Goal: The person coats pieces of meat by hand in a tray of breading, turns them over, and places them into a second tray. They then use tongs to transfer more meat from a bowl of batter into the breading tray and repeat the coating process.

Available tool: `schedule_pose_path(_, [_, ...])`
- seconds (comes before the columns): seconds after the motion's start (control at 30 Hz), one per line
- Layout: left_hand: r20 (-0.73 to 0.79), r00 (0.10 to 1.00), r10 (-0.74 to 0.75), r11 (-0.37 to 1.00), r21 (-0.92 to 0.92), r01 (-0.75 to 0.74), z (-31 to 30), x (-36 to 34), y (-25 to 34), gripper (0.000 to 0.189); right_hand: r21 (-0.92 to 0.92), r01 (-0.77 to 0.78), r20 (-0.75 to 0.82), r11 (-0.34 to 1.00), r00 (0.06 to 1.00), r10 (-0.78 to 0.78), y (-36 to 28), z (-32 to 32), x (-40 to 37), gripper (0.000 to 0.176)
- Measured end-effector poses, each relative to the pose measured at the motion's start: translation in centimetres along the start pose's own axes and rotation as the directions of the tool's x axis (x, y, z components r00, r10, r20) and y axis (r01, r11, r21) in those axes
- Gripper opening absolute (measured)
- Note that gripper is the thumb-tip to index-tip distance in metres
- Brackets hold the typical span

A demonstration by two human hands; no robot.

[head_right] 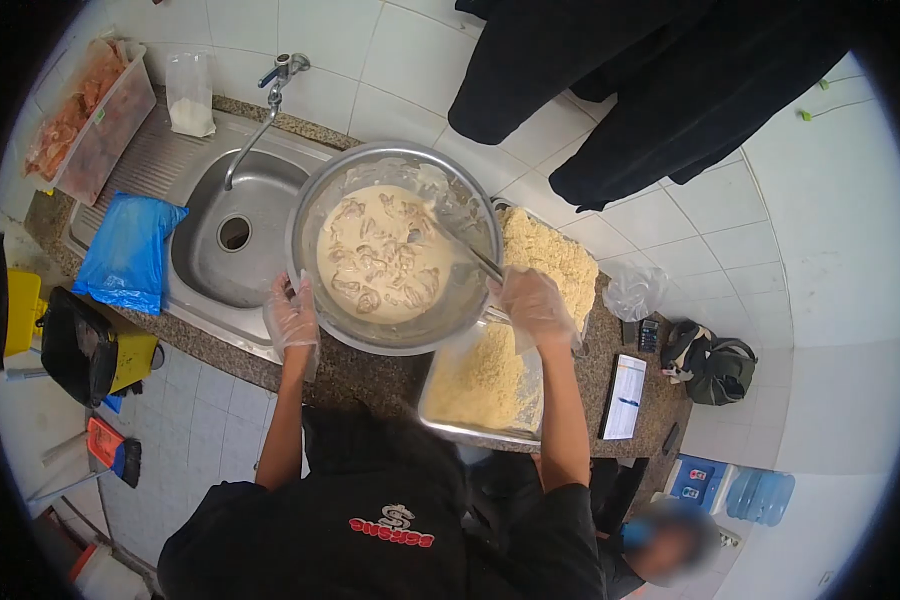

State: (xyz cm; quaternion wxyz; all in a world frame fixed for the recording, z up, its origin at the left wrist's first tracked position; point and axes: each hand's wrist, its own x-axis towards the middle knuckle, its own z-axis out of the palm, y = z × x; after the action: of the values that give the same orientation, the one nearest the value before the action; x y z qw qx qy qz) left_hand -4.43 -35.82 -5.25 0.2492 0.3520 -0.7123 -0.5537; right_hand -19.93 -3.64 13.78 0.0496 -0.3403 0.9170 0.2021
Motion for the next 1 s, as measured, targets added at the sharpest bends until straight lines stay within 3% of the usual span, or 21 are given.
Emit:
schedule_pose_path(0.1, [-0.003, 1.000, -0.005, 0.999, -0.049, 0.005, 0.8, -0.2, 0.6, 0.045, -0.004, -0.016, 0.041, 1.000, 0.999, 0.017, -3.2, -0.6, 0.4, 0.038])
schedule_pose_path(0.17, [0.019, 0.999, -0.032, 0.992, -0.125, 0.034, 0.8, -0.5, 2.1, 0.045, -0.002, 0.149, -0.013, 0.989, 0.989, -0.149, -4.8, 1.3, 0.4, 0.038])
schedule_pose_path(0.2, [0.013, 0.999, -0.033, 0.992, -0.124, 0.034, 0.9, -0.4, 1.5, 0.045, -0.002, 0.154, -0.016, 0.988, 0.988, -0.154, -4.9, 1.3, 0.5, 0.038])
schedule_pose_path(0.27, [-0.016, 0.988, 0.156, 0.984, 0.094, -0.154, 0.7, -0.3, 0.3, 0.047, 0.364, 0.001, 0.006, 0.931, 1.000, -0.003, -5.2, 0.9, 0.9, 0.052])
schedule_pose_path(0.3, [-0.028, 0.989, 0.147, 0.985, 0.100, -0.144, 0.4, -0.4, 0.4, 0.047, 0.365, 0.015, 0.007, 0.931, 1.000, -0.019, -5.0, 0.3, 1.1, 0.052])
schedule_pose_path(0.37, [0.010, 0.999, -0.042, 0.987, 0.157, 0.040, -0.2, -0.6, 1.1, 0.048, 0.485, -0.198, 0.239, 0.852, 0.967, 0.089, -3.9, -0.9, 2.0, 0.055])
schedule_pose_path(0.4, [0.011, 0.999, -0.038, 0.987, 0.157, 0.036, -0.2, -0.5, 1.1, 0.048, 0.486, -0.199, 0.237, 0.851, 0.967, 0.091, -3.7, -1.0, 3.1, 0.055])
schedule_pose_path(0.47, [0.107, 0.972, -0.208, 0.974, -0.069, 0.216, -0.2, -0.7, 1.4, 0.065, 0.493, -0.302, 0.488, 0.816, 0.873, 0.028, -3.1, -0.3, 4.8, 0.056])
schedule_pose_path(0.5, [0.113, 0.973, -0.203, 0.975, -0.071, 0.211, 0.0, -0.7, 1.4, 0.065, 0.493, -0.307, 0.486, 0.814, 0.873, 0.036, -2.5, 5.2, 3.2, 0.056])
schedule_pose_path(0.53, [0.139, 0.974, -0.178, 0.970, -0.142, 0.197, 0.1, -0.7, 1.4, 0.064, 0.593, -0.197, 0.346, 0.781, 0.938, -0.026, -1.9, 10.1, 5.0, 0.055])
schedule_pose_path(0.57, [0.161, 0.975, -0.150, 0.960, -0.211, 0.183, 0.1, -0.6, 1.5, 0.064, 0.672, -0.070, 0.190, 0.737, 0.978, -0.081, -2.4, 9.7, 6.1, 0.054])
schedule_pose_path(0.6, [0.158, 0.977, -0.144, 0.961, -0.212, 0.176, 0.2, -0.6, 1.7, 0.064, 0.673, -0.065, 0.183, 0.736, 0.980, -0.080, -2.3, 9.2, 5.9, 0.054])
schedule_pose_path(0.67, [0.048, 0.999, 0.008, 0.996, -0.088, -0.003, 0.3, -0.7, 1.8, 0.050, 0.585, -0.126, 0.158, 0.801, 0.987, 0.040, -2.2, 5.5, 5.4, 0.052])
schedule_pose_path(0.8, [0.025, 0.999, -0.032, 0.999, 0.019, 0.032, 0.3, -0.6, 0.2, 0.048, 0.656, -0.067, 0.107, 0.752, 0.994, -0.005, 0.8, 1.1, 4.4, 0.051])
schedule_pose_path(0.87, [0.193, 0.974, -0.122, 0.963, -0.216, 0.163, -0.7, -0.8, 2.9, 0.059, 0.501, -0.247, 0.175, 0.829, 0.968, 0.182, -0.3, -3.9, 3.3, 0.053])
schedule_pose_path(1.0, [0.157, 0.985, -0.067, 0.977, -0.189, 0.097, 0.5, -1.1, 2.5, 0.063, 0.563, -0.228, 0.164, 0.794, 0.973, 0.163, -2.1, -2.6, 3.7, 0.054])
